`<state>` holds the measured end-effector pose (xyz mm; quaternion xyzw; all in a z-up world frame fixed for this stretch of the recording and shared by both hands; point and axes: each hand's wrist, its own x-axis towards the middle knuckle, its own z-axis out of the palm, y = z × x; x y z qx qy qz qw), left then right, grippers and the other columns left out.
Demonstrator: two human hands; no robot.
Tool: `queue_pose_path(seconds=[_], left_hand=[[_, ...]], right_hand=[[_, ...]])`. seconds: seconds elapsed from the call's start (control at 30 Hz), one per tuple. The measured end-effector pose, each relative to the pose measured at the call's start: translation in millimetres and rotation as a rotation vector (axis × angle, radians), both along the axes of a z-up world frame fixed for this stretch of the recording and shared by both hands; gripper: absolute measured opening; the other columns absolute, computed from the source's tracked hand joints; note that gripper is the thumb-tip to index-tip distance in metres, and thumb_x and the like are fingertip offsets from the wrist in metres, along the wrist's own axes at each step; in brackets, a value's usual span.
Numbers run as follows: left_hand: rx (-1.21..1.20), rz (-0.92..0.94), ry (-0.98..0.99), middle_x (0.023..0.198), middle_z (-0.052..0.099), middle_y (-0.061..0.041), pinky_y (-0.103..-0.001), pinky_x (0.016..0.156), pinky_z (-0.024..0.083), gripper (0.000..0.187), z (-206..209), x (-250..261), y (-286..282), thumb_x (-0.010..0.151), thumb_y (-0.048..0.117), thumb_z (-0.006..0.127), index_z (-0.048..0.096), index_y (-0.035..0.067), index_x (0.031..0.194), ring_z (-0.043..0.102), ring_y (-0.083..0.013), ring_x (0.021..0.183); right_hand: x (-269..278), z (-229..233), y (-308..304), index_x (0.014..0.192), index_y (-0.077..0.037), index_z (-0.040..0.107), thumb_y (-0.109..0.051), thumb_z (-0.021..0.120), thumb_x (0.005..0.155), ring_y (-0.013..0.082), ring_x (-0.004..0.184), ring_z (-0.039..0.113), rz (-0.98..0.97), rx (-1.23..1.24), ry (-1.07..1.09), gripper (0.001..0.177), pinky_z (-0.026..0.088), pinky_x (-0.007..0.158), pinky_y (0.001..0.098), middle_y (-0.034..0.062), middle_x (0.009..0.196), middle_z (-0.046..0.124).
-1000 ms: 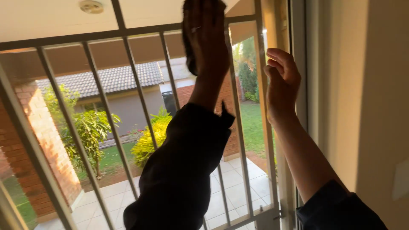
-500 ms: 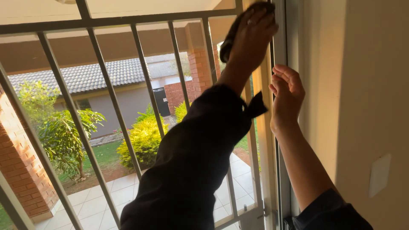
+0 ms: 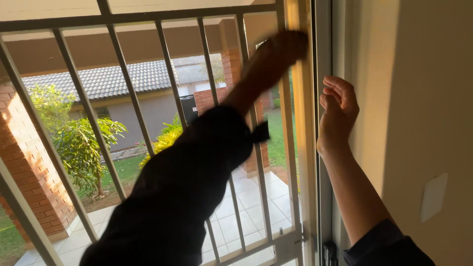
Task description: Washing and wiping a sliding glass door and its security grill using a cloth and soapy water.
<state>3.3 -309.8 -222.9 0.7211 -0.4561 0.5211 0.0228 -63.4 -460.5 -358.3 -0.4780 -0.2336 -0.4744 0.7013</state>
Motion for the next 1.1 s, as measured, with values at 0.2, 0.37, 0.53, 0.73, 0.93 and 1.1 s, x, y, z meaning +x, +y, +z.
queue_pose_path(seconds=[0.2,0.37,0.53,0.73,0.93,1.1], left_hand=[[-0.154,0.178,-0.333,0.111,0.067,-0.006,-0.038,0.088,0.055,0.030,12,11,-14,0.084,0.003,0.065,0.068,0.014,0.112,0.065,-0.0217,0.100],[-0.168,0.346,-0.499,0.131,0.062,-0.009,-0.043,0.108,0.048,0.047,-55,-21,-16,0.077,0.000,0.063,0.065,0.012,0.122,0.059,-0.0281,0.125],[-0.055,-0.151,0.059,0.133,0.066,-0.008,-0.040,0.129,0.041,0.032,-150,-45,18,0.092,0.004,0.068,0.064,0.007,0.123,0.058,-0.0258,0.139],[0.048,-0.131,0.069,0.118,0.071,-0.012,-0.035,0.097,0.057,0.011,-64,-91,83,0.100,0.010,0.064,0.069,0.010,0.110,0.068,-0.0225,0.105],[-0.661,-0.767,0.564,0.112,0.076,-0.015,-0.043,0.090,0.058,0.014,13,-95,188,0.109,0.013,0.066,0.072,0.006,0.120,0.072,-0.0232,0.099],[-0.503,0.394,-0.786,0.130,0.068,-0.015,-0.045,0.111,0.045,0.033,-37,-149,200,0.102,0.009,0.053,0.060,0.012,0.134,0.060,-0.0342,0.124]], right_hand=[[-4,-14,-11,0.123,-0.009,0.066,0.000,0.054,0.094,0.0114,0.108,0.058,-0.034,-0.026,0.069,0.033,0.052,0.095,0.0274,0.0011,0.120,0.065],[0,-16,12,0.124,-0.008,0.065,0.001,0.054,0.096,0.0142,0.113,0.058,-0.039,0.006,0.020,0.031,0.050,0.100,0.0305,0.0028,0.123,0.065],[-14,4,53,0.125,-0.006,0.064,0.004,0.054,0.093,0.0187,0.126,0.059,-0.085,-0.032,-0.060,0.035,0.045,0.114,0.0347,0.0052,0.129,0.066],[-32,19,80,0.125,-0.007,0.065,0.002,0.054,0.093,0.0186,0.125,0.058,0.061,-0.117,-0.041,0.035,0.046,0.113,0.0351,0.0055,0.128,0.066],[-39,14,88,0.123,-0.008,0.065,0.000,0.055,0.093,0.0179,0.125,0.058,0.084,-0.176,0.009,0.033,0.046,0.114,0.0346,0.0049,0.129,0.067],[-40,7,108,0.122,-0.008,0.067,0.000,0.056,0.094,0.0194,0.123,0.060,0.080,-0.189,0.016,0.031,0.048,0.114,0.0363,0.0043,0.127,0.069]])
